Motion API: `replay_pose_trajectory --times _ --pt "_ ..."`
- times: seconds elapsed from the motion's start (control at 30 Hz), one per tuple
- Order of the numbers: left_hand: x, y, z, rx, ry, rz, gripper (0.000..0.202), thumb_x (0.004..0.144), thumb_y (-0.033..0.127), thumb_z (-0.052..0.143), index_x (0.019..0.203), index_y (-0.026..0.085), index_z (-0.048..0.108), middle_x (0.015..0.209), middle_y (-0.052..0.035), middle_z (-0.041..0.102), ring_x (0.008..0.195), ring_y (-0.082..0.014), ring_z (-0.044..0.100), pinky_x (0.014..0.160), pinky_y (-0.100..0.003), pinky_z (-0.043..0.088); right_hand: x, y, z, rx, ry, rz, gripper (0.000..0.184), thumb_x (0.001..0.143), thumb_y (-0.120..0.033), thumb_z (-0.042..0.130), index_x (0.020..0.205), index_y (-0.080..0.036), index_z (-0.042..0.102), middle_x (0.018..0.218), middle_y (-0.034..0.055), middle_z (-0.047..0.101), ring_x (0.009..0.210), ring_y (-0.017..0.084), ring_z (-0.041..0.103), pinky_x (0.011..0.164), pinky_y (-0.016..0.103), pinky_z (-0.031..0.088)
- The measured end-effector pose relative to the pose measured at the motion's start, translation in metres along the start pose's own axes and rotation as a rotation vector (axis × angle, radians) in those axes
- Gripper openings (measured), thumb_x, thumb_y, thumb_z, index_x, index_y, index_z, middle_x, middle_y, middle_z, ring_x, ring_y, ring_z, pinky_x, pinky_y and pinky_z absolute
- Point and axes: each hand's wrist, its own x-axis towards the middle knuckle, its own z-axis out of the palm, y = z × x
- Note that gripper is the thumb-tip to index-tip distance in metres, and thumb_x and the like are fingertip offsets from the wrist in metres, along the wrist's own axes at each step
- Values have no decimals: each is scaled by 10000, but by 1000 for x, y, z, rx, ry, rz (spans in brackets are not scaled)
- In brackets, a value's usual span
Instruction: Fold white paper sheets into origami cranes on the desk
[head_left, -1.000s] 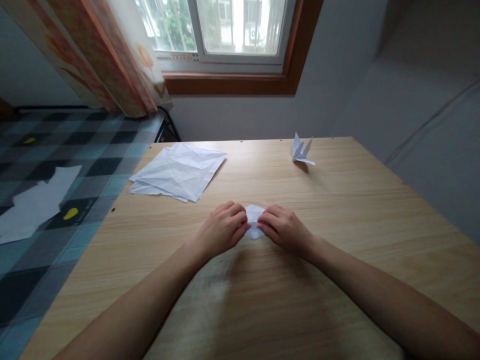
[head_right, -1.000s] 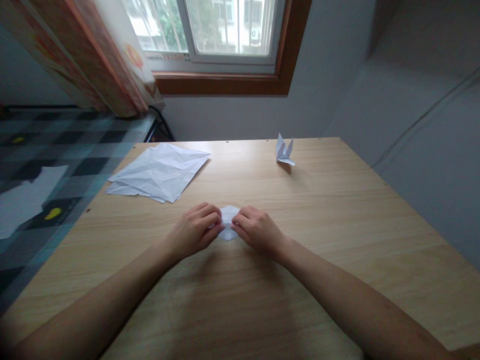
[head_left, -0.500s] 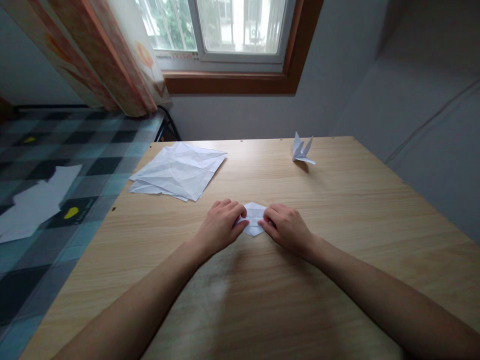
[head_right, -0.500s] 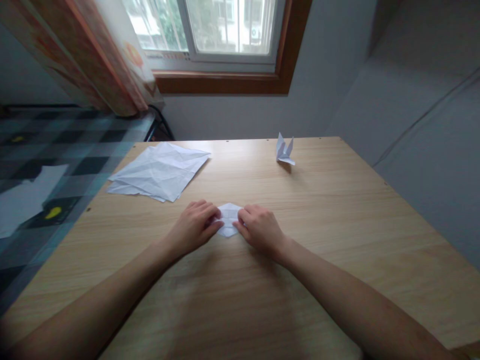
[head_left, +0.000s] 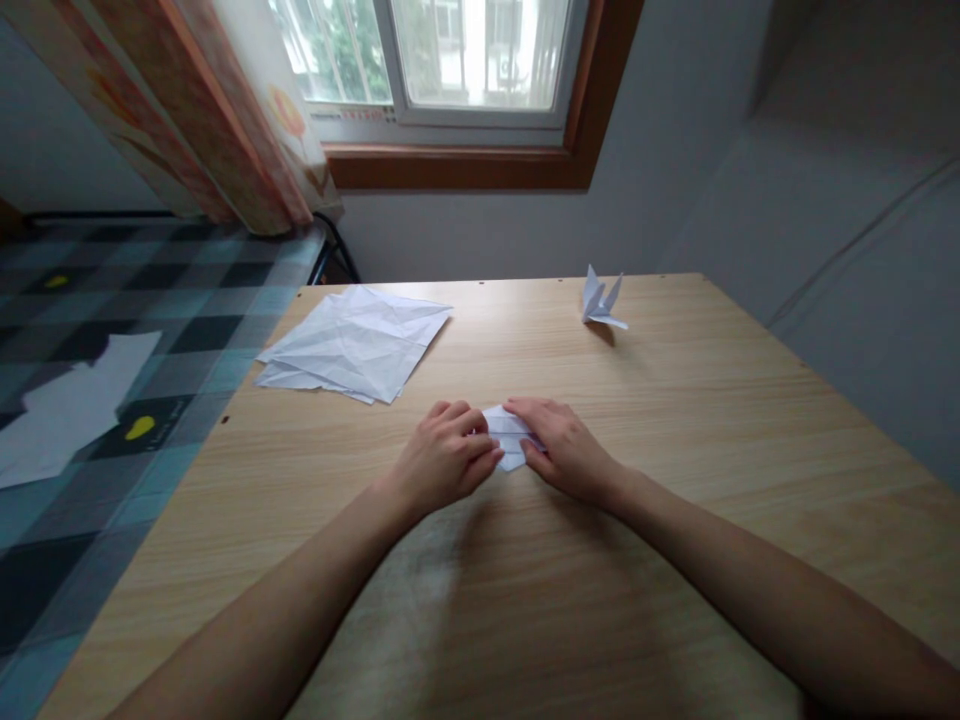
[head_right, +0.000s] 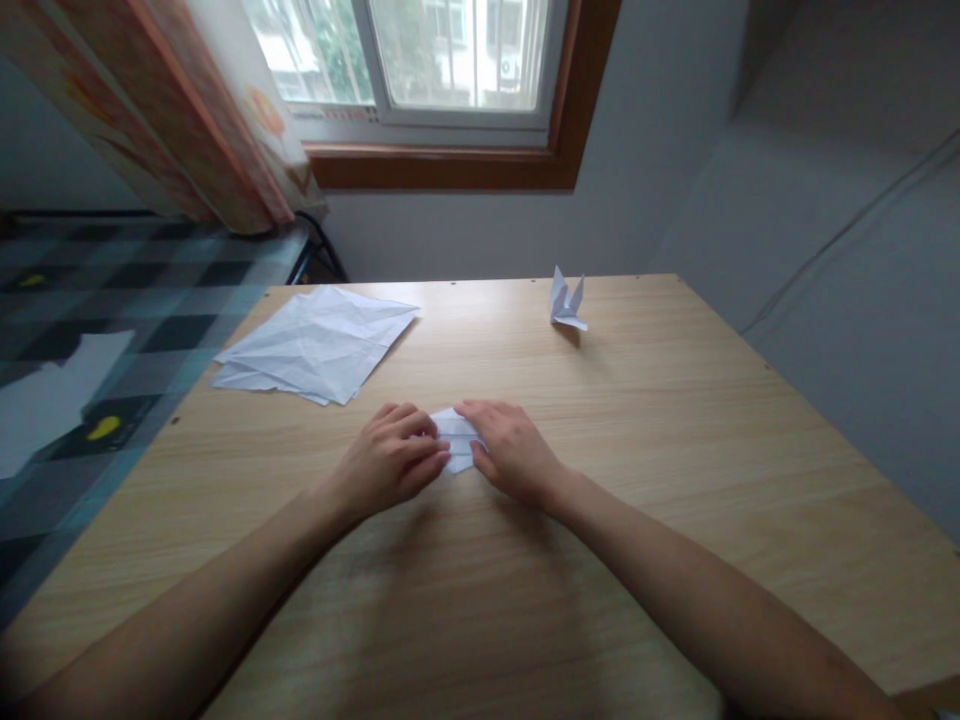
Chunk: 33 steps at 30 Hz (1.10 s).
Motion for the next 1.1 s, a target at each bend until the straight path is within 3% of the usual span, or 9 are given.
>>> replay_pose_trajectory --times 0.17,0.27,0.43,0.53,0.7,0.8,0.93,1.1 --pt "2 -3 6 -39 3 -91 337 948 398 558 707 185 656 800 -47 646 792 -183 532 773 -344 409 2 -4 -3 105 56 102 284 853 -162 607 1135 -176 637 1043 105 715 947 241 634 875 404 511" --pt "2 -4 7 -74 -8 -129 258 913 387 623 751 191 668 826 -42 655 831 -195 545 798 -353 419 5 -6 0 80 87 217 251 868 -186 621 1115 -160 650 960 89 701 870 220 628 817 362 507" --pt "2 -6 7 -94 3 -208 198 841 389 711 915 209 680 996 -64 669 972 -241 559 882 -412 440 11 -8 4 -72 -11 320 281 901 -236 611 1165 -148 649 933 87 665 851 226 611 791 363 483" --pt "2 -6 8 -119 34 -243 343 814 377 737 1102 219 641 1146 -83 646 1083 -268 549 956 -449 434 14 -7 2 -31 -36 329 222 893 -220 626 1101 -166 678 908 67 650 834 213 611 782 352 475" --pt "1 -7 9 -134 34 -266 583 818 399 724 1322 192 518 1262 -120 600 1193 -300 506 1022 -482 410 14 -4 0 135 32 313 200 807 -106 662 992 -183 662 918 40 638 799 175 601 742 312 474" --pt "2 -7 9 -126 15 -262 560 839 410 700 1317 182 519 1253 -119 605 1192 -300 507 1029 -483 406 13 -4 1 200 74 308 220 781 -72 652 972 -181 632 891 29 642 754 164 586 713 302 474" --pt "4 -4 7 -127 -13 -229 359 909 340 611 1240 207 571 1203 -89 636 1154 -273 528 1007 -467 415 12 -8 0 247 88 300 172 817 -97 625 959 -193 638 850 26 666 764 170 600 717 304 480" --pt "4 -2 6 -84 -16 -242 290 914 332 598 1175 207 610 1121 -86 651 1073 -269 546 954 -462 441 13 -9 -1 180 55 310 195 846 -135 638 1028 -172 695 827 41 690 768 184 620 749 322 485"
